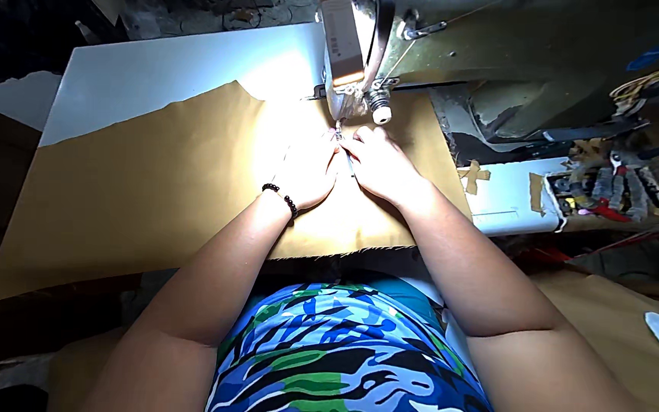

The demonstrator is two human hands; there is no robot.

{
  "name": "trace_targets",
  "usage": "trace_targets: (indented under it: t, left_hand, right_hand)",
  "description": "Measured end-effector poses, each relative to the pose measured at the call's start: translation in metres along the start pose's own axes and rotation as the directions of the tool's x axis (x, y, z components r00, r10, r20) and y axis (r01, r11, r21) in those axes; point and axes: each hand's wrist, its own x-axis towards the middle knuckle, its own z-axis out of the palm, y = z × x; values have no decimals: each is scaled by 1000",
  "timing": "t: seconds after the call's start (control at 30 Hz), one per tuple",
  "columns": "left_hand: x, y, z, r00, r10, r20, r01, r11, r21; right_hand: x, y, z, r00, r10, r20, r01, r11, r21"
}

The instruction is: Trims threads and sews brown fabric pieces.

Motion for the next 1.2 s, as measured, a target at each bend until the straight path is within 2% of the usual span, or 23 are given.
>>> trace_targets:
  t: [0.1, 0.13, 0.17, 0.2, 0.23, 0.27, 0.3, 0.37, 0.4, 0.47, 0.53, 0.6, 0.67, 0.7, 0.73, 0.8, 0.87, 0.9, 0.93, 1.0, 1.07, 1.13, 1.2]
  left_hand:
    - [4, -1, -2, 1000, 0, -15, 0, 1000, 9]
    - [5, 0, -4, 1000, -6, -4, 6, 1000, 12]
    - [6, 1, -7, 1000, -17, 20, 16, 1000, 18]
    - [7, 2, -9, 999, -27, 41, 26, 999, 25]
    - [8, 2, -10, 999, -29, 45, 28, 999, 31]
    - [9, 1, -9, 999, -25, 41, 23, 999, 32]
    - [9, 0, -9, 999, -23, 48, 21, 999, 33]
    - [8, -1, -9, 999, -17, 47, 15, 999, 42]
    - [8, -1, -9, 999, -15, 38, 13, 999, 46]
    - [6, -1, -8, 1000, -2, 12, 2, 999, 34]
    - [3, -2, -6, 1000, 15, 7, -15, 1000, 28]
    - [1, -3, -5, 1000, 30, 6, -30, 999, 31]
    - [1, -5, -3, 999, 44, -18, -44, 999, 21]
    - [0, -4, -3, 999, 36, -26, -35, 999, 12]
    - [-3, 3, -7, 1000, -4, -8, 4, 1000, 6]
    - [-9, 23, -16, 992, -119, -36, 115, 990, -85]
    - [-18, 43, -17, 968, -242, -61, 218, 941, -257]
    - [-23, 47, -13, 965, -257, -50, 230, 923, -307]
    - [-28, 50, -8, 969, -247, -19, 231, 928, -291]
    - [-40, 54, 0, 983, -169, 67, 174, 981, -84]
    - [-55, 60, 6, 988, -123, 89, 117, 990, 76]
    - [-67, 60, 9, 994, -88, 66, 81, 990, 112]
    - [-71, 60, 6, 994, -88, 67, 83, 994, 75]
  right_hand:
    - [-9, 2, -8, 999, -14, 36, 13, 1000, 27]
    - [-16, 8, -13, 1000, -10, 5, 9, 998, 59]
    - [-26, 16, -20, 996, 17, -89, -10, 996, 85]
    - [-39, 27, -28, 966, 55, -253, -27, 993, 113]
    - [-54, 42, -39, 899, 118, -422, -77, 991, 114]
    - [-74, 60, -48, 814, 209, -542, -165, 978, 130]
    - [-95, 80, -56, 738, 314, -597, -275, 948, 160]
    - [-131, 121, -55, 647, 503, -574, -472, 854, 217]
    - [-141, 138, -47, 638, 554, -535, -532, 819, 213]
    - [-146, 153, -39, 679, 618, -397, -612, 775, 160]
    - [-140, 148, -47, 688, 649, -325, -653, 749, 115]
    - [-136, 125, -61, 729, 576, -369, -577, 808, 120]
    - [-131, 84, -52, 804, 325, -497, -310, 944, 115]
    - [-128, 55, -37, 840, 186, -510, -146, 982, 118]
    - [-127, 25, -18, 877, 66, -476, 3, 990, 144]
    - [-126, -19, 17, 932, -97, -348, 153, 978, 139]
    - [-123, -34, 37, 939, -148, -311, 202, 968, 147]
    - [-122, -35, 40, 933, -155, -326, 215, 964, 157]
    - [-122, -34, 41, 923, -163, -348, 233, 958, 170]
    - [-123, -33, 44, 887, -214, -409, 301, 940, 160]
    - [-124, -34, 43, 865, -261, -429, 354, 923, 150]
    - [-120, -35, 28, 898, -279, -341, 345, 927, 151]
    - [-102, -29, 6, 940, -262, -220, 305, 933, 189]
